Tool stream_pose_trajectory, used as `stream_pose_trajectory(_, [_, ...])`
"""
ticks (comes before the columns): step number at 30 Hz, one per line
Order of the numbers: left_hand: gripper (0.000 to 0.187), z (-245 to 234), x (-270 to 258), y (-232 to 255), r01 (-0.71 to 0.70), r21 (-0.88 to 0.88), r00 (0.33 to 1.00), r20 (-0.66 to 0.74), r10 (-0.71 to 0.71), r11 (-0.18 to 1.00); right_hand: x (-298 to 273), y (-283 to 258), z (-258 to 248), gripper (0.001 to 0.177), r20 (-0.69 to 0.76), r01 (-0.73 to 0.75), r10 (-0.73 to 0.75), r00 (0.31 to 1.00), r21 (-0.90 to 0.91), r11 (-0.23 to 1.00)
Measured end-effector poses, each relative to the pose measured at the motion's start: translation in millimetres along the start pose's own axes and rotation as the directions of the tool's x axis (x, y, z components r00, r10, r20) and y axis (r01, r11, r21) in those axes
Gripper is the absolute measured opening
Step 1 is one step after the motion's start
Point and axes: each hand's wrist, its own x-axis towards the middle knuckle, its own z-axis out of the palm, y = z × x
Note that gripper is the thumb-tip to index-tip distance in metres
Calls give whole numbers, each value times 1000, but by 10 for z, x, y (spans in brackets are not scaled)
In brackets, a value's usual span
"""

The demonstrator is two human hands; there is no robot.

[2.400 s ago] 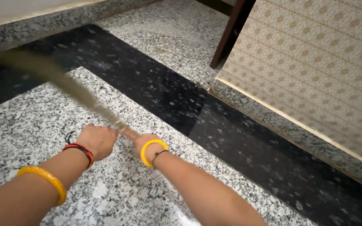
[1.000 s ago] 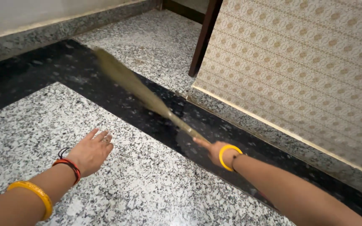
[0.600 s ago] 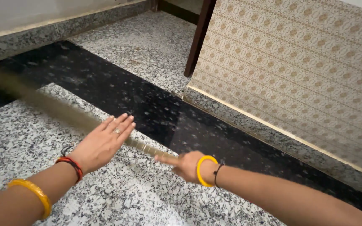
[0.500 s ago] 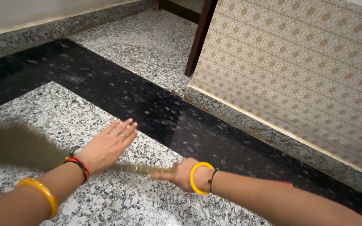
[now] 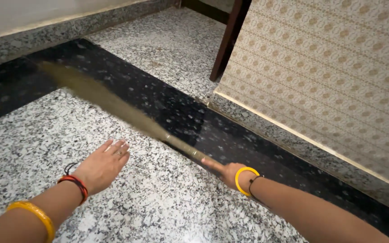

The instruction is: The person sweeps a floor with a broom, moving it across granite and black marble surfaces. They use their hands to guide the broom into corners and along the edges of a wooden cabinet.

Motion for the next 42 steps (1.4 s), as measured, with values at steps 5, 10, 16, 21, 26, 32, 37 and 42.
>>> stream_pose_trajectory(5, [57, -16, -55, -79, 51, -28, 998, -24, -52, 998, 233, -108, -404, 76, -236, 19, -7, 972, 50, 999])
stream_pose_trajectory(10, [67, -159, 1, -121, 78, -8, 928, -364, -76, 997, -128, -739, -873, 69, -266, 110, -127, 956, -76, 991])
stream_pose_trajectory(16, [65, -360, 67, -28, -155, -74, 755, -652, 69, 985, -430, -1039, -420, 82, -72, 402, -430, 900, -243, 883])
stream_pose_trajectory(21, [56, -164, 147, 114, -136, -59, 931, -350, 107, 989, -496, -1504, -352, 92, 175, 613, -601, 780, -401, 680])
stream_pose_trajectory(26, [55, 49, 120, 47, 5, -49, 998, 67, -2, 999, -102, -1913, -436, 82, 46, 595, -645, 763, -440, 673])
stream_pose_trajectory(32, [76, 280, 111, -246, 313, -23, 942, -122, -314, 949, 668, -2024, -555, 96, -109, 349, -392, 914, -286, 893])
stream_pose_trajectory(37, [65, 219, -56, -233, 331, 5, 940, -92, -329, 944, 1192, -1774, -696, 83, -297, 134, -145, 944, -58, 989])
stream_pose_trajectory(42, [62, 111, -168, -199, 289, -16, 953, -92, -290, 957, 1065, -1403, -770, 83, -380, 62, 0, 925, 150, 987])
